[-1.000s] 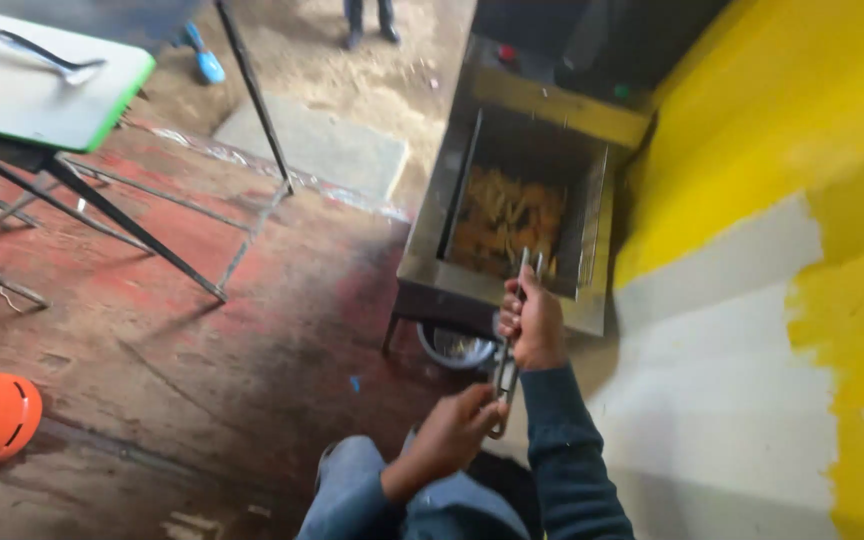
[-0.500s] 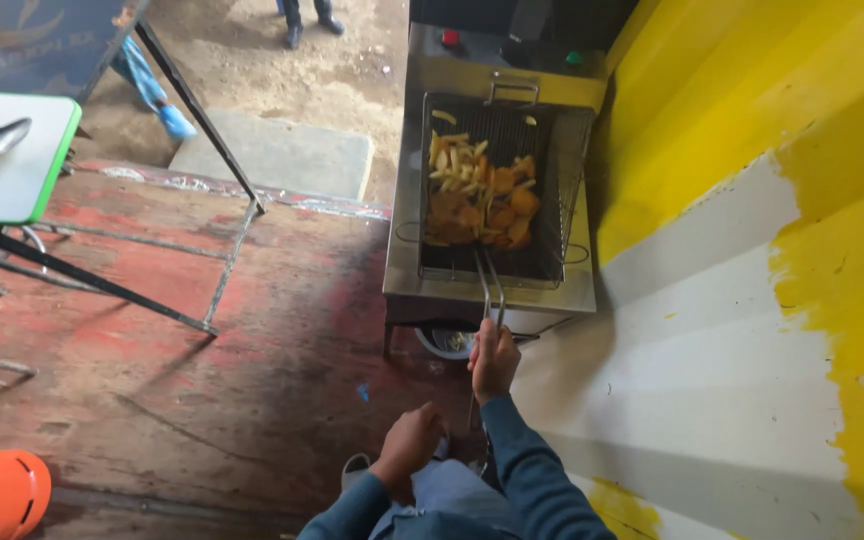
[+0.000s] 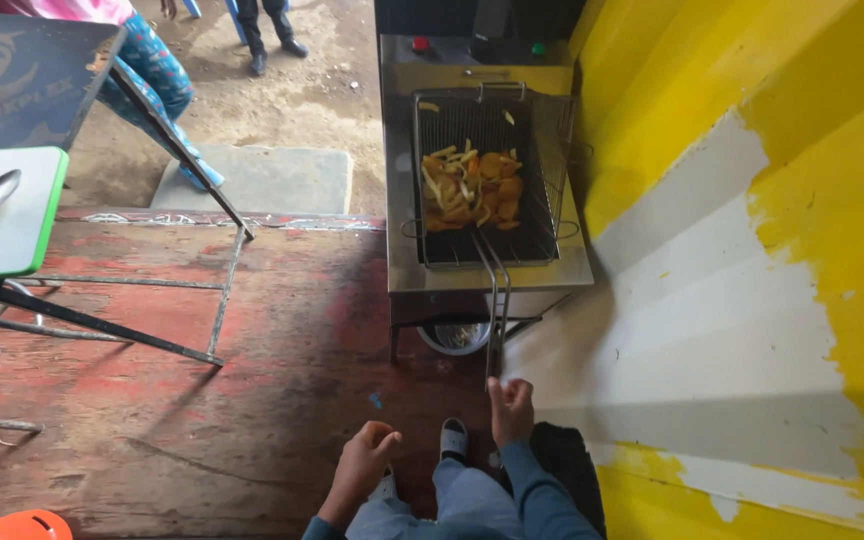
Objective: The person is deep-frying potatoes in a commercial fryer and cooking flatbread on a pan, flipping and pressing it with their hands.
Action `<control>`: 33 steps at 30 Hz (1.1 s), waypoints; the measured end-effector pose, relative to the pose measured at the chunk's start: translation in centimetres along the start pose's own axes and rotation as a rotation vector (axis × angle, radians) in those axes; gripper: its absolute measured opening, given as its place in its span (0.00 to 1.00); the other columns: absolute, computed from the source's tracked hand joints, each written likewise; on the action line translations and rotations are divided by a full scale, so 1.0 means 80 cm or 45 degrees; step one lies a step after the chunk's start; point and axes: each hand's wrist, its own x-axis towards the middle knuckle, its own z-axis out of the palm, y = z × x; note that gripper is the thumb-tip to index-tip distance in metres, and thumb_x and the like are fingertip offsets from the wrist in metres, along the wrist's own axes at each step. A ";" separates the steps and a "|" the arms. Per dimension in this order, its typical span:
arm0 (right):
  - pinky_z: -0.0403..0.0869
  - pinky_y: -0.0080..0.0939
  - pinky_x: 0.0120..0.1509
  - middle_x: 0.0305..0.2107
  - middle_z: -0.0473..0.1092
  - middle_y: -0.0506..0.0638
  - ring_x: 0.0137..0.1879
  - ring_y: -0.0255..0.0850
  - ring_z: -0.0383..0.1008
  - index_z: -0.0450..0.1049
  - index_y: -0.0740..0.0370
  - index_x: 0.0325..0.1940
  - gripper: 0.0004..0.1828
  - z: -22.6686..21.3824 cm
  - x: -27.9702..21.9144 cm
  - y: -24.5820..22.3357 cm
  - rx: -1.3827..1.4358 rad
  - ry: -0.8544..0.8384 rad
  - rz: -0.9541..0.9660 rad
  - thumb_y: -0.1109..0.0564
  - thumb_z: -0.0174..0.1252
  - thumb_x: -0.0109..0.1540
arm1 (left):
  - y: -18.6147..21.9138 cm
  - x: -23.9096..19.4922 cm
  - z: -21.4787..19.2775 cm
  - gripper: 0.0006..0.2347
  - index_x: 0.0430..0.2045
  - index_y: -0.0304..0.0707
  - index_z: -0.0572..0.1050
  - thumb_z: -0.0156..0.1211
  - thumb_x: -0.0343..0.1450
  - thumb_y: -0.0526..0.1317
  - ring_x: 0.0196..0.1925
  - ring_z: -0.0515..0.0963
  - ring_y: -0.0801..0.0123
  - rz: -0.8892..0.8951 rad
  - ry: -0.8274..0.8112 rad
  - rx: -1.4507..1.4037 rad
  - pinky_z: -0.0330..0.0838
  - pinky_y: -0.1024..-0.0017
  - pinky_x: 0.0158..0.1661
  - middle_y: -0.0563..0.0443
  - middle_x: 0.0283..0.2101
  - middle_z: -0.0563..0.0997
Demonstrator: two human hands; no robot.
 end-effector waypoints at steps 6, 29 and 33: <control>0.76 0.51 0.50 0.39 0.80 0.54 0.46 0.47 0.79 0.79 0.59 0.45 0.23 -0.027 0.004 0.064 0.103 0.227 0.165 0.38 0.61 0.61 | 0.021 0.039 0.017 0.14 0.46 0.47 0.78 0.57 0.76 0.54 0.48 0.83 0.62 0.103 -0.099 0.127 0.75 0.62 0.45 0.50 0.49 0.84; 0.75 0.66 0.45 0.43 0.78 0.62 0.45 0.61 0.79 0.72 0.61 0.51 0.15 0.114 0.393 -0.502 -0.517 0.166 -0.366 0.49 0.46 0.74 | 0.212 0.040 0.057 0.07 0.39 0.41 0.80 0.62 0.75 0.44 0.40 0.84 0.69 0.729 0.116 -0.218 0.76 0.69 0.36 0.52 0.42 0.86; 0.73 0.58 0.47 0.40 0.79 0.57 0.42 0.53 0.76 0.79 0.56 0.43 0.18 0.132 0.441 -0.498 0.038 0.239 -0.113 0.48 0.45 0.65 | 0.231 0.057 0.032 0.08 0.39 0.42 0.81 0.62 0.74 0.45 0.40 0.85 0.69 0.689 0.152 -0.247 0.77 0.69 0.38 0.53 0.40 0.87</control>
